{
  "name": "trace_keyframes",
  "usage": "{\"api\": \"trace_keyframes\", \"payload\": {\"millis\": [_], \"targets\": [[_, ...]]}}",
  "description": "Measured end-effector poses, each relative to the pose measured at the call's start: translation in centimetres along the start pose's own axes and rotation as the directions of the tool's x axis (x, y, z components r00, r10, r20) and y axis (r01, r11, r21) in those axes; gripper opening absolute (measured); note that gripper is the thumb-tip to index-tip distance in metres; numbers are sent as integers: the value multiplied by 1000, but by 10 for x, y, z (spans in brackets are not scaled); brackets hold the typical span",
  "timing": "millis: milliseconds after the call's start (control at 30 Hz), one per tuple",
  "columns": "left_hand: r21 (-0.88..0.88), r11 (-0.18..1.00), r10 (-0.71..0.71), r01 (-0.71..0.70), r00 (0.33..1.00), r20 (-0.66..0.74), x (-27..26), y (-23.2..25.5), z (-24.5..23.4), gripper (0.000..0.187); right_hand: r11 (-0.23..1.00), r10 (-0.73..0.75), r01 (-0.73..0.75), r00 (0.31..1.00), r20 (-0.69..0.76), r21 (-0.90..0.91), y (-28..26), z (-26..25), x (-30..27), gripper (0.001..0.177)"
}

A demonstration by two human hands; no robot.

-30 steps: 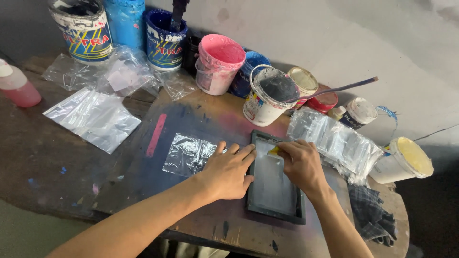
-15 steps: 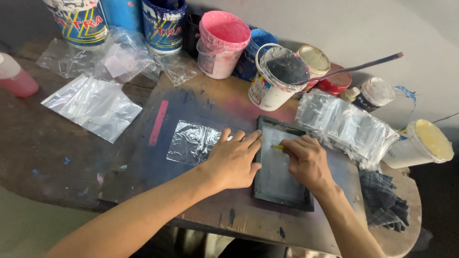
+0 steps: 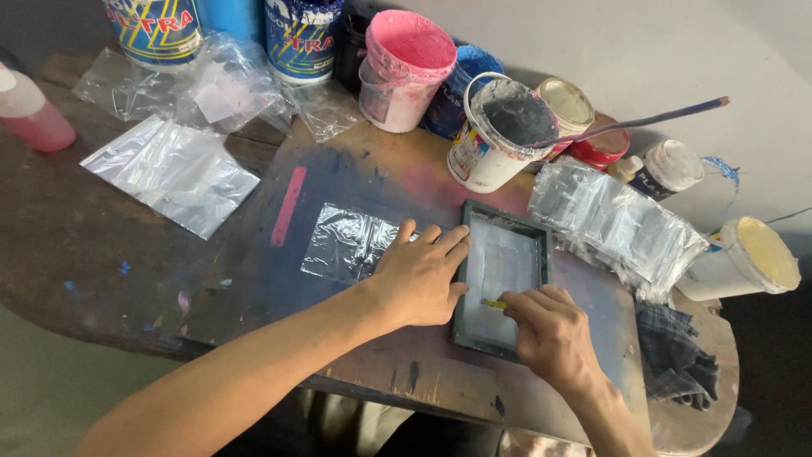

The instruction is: The person places a clear plastic sheet on a table, positions a screen printing frame over it, and uses a yellow squeegee to spread white ink across the screen. The person repeatedly pulls the squeegee across the frame to transfer the ink onto the plastic sheet below.

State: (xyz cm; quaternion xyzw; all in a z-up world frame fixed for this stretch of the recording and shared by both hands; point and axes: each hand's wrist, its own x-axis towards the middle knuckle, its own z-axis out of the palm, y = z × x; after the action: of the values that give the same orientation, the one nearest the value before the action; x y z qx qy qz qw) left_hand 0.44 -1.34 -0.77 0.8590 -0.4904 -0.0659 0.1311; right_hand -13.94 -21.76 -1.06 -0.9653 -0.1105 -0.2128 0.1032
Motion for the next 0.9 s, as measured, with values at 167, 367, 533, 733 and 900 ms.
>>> {"api": "trace_keyframes", "payload": {"millis": [167, 367, 533, 733, 900], "targets": [[8, 1000, 9, -9, 1000, -19, 0, -2, 2, 68, 999, 40, -41, 999, 34, 23, -13, -8, -14, 23], [-5, 1000, 9, -8, 999, 50, -1, 1, -8, 69, 988, 118, -121, 992, 35, 92, -6, -12, -13, 19], [-5, 1000, 25, -25, 1000, 19, -6, -1, -6, 68, 951, 243, -233, 970, -26, 204, 12, -24, 26, 20], [-72, 995, 63, -71, 992, -109, -14, 0, -15, 63, 975, 209, -205, 977, -50, 88, 49, -6, 79, 17], [-94, 993, 55, -65, 992, -113, -13, 0, -15, 63, 981, 183, -182, 983, -3, 67, 62, 23, 94, 16]]}}
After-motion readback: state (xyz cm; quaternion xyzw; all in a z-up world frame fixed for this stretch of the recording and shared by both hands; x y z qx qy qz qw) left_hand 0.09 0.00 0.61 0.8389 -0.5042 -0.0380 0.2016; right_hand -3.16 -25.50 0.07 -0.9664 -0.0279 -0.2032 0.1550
